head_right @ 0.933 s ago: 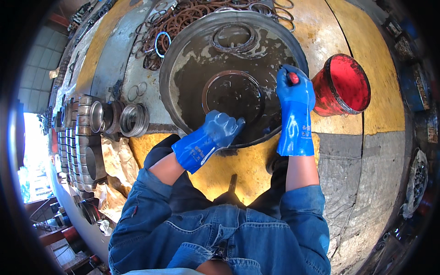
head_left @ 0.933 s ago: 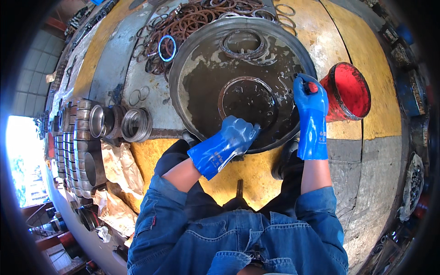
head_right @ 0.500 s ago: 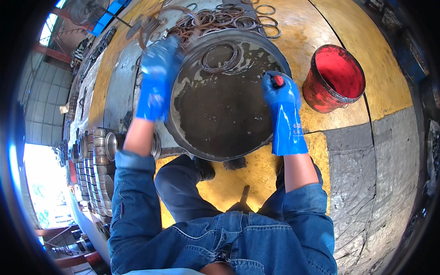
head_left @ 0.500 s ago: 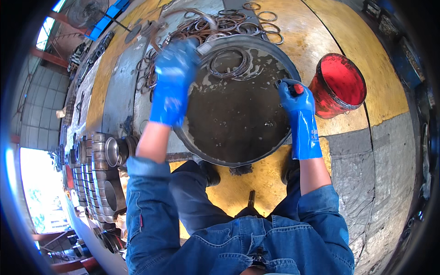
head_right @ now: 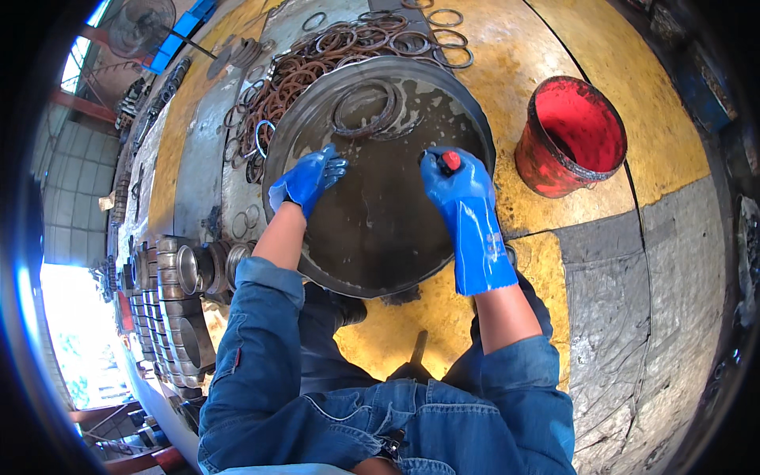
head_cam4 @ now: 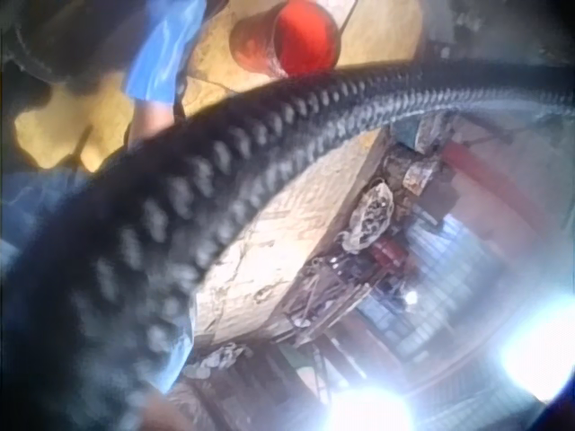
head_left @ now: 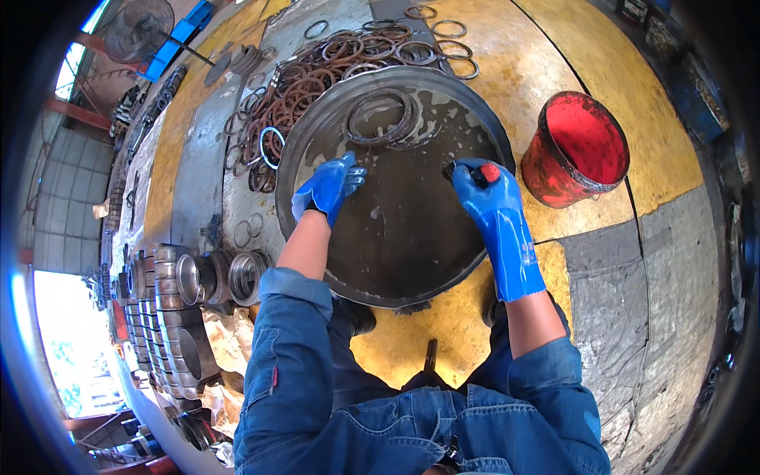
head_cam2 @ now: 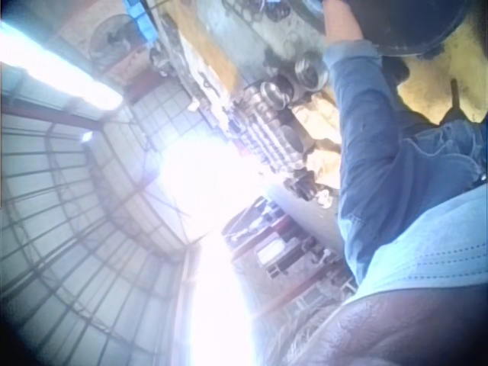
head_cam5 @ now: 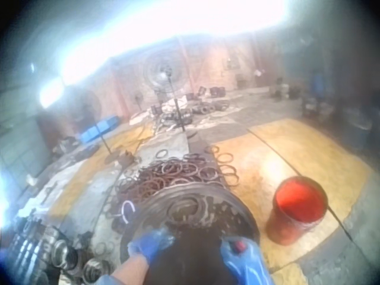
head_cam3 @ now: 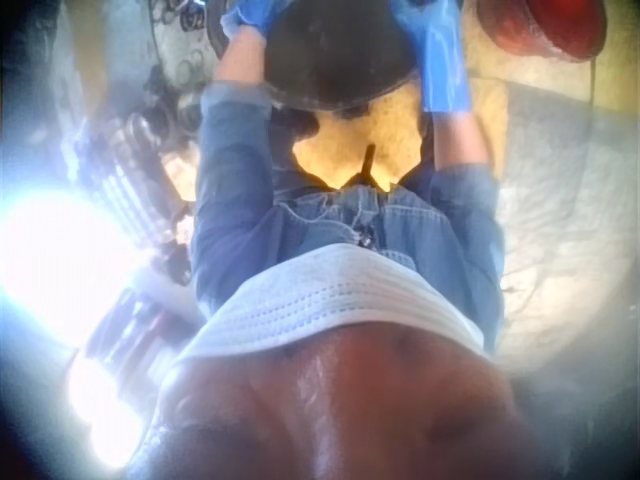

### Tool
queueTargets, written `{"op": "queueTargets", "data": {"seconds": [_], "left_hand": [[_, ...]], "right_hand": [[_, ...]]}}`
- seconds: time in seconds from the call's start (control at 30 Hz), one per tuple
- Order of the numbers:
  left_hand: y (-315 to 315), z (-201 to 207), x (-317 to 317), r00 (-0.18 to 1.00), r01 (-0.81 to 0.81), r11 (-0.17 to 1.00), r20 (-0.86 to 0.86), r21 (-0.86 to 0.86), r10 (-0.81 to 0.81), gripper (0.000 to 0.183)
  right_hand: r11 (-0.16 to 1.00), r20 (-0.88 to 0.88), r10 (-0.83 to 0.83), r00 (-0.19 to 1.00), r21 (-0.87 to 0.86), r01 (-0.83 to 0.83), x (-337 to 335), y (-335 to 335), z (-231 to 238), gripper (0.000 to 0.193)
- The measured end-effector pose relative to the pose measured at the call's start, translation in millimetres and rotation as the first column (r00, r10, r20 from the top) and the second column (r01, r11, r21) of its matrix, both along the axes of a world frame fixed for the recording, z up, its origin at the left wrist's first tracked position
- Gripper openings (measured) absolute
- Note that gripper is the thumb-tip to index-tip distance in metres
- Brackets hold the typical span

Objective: The person cleans metal rings using a brush inside a large container of liquid.

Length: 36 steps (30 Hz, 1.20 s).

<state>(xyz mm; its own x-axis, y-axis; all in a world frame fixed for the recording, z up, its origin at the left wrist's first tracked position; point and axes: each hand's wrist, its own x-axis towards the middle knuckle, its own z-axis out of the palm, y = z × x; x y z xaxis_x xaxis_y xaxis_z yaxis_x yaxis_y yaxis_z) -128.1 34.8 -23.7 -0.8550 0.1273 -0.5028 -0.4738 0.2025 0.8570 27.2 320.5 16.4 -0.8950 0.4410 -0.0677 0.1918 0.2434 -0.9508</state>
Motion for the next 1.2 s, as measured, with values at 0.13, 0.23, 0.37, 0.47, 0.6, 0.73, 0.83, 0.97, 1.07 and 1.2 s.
{"op": "queueTargets", "data": {"seconds": [0.13, 0.23, 0.37, 0.47, 0.6, 0.73, 0.83, 0.97, 1.07, 1.2], "left_hand": [[32, -23, -39, 0.976, -0.196, 0.976, 0.114, 0.096, 0.185, 0.048], [33, -57, -75, 0.967, -0.255, 0.967, 0.007, 0.027, 0.255, 0.042], [31, -86, -100, 0.975, -0.217, 0.976, -0.047, -0.007, 0.216, 0.031], [23, -92, -96, 0.984, -0.154, 0.988, -0.099, -0.031, 0.150, 0.026], [-6, -77, -57, 0.923, -0.003, 0.969, -0.373, -0.247, -0.092, 0.027], [-7, -24, -9, 0.961, -0.270, 0.903, 0.042, 0.334, 0.272, 0.030], [-51, -1, 23, 0.960, -0.273, 0.912, 0.029, 0.306, 0.277, 0.030], [-69, 14, 72, 0.976, -0.201, 0.934, -0.025, 0.296, 0.218, 0.019], [-57, 23, 108, 0.997, -0.031, 0.985, -0.067, 0.167, 0.043, 0.015], [-73, -12, 131, 0.997, 0.015, 0.984, -0.082, 0.179, 0.000, 0.014]], "right_hand": [[1.000, 0.077, 0.005, 0.997, -0.003, -0.005, 0, 4, -7, 0.022], [1.000, 0.011, 0.028, 1.000, 0.014, -0.028, 1, -10, -8, 0.021], [0.993, 0.030, 0.059, 0.998, 0.102, -0.061, 1, -21, -6, 0.020], [0.988, 0.066, 0.083, 0.994, 0.124, -0.090, 2, -30, -10, 0.021], [0.958, 0.133, 0.126, 0.983, 0.240, -0.155, 6, -38, -5, 0.024], [0.893, 0.361, 0.167, 0.918, 0.338, -0.296, 2, -37, -34, 0.028], [0.873, 0.422, 0.194, 0.886, 0.337, -0.352, 2, -52, -45, 0.028], [0.848, 0.534, 0.187, 0.825, 0.335, -0.410, -3, -49, -78, 0.030], [0.832, 0.647, 0.154, 0.747, 0.323, -0.451, -11, -39, -85, 0.033], [0.967, 0.498, 0.222, 0.838, -0.003, -0.254, -2, -49, -68, 0.038]]}}
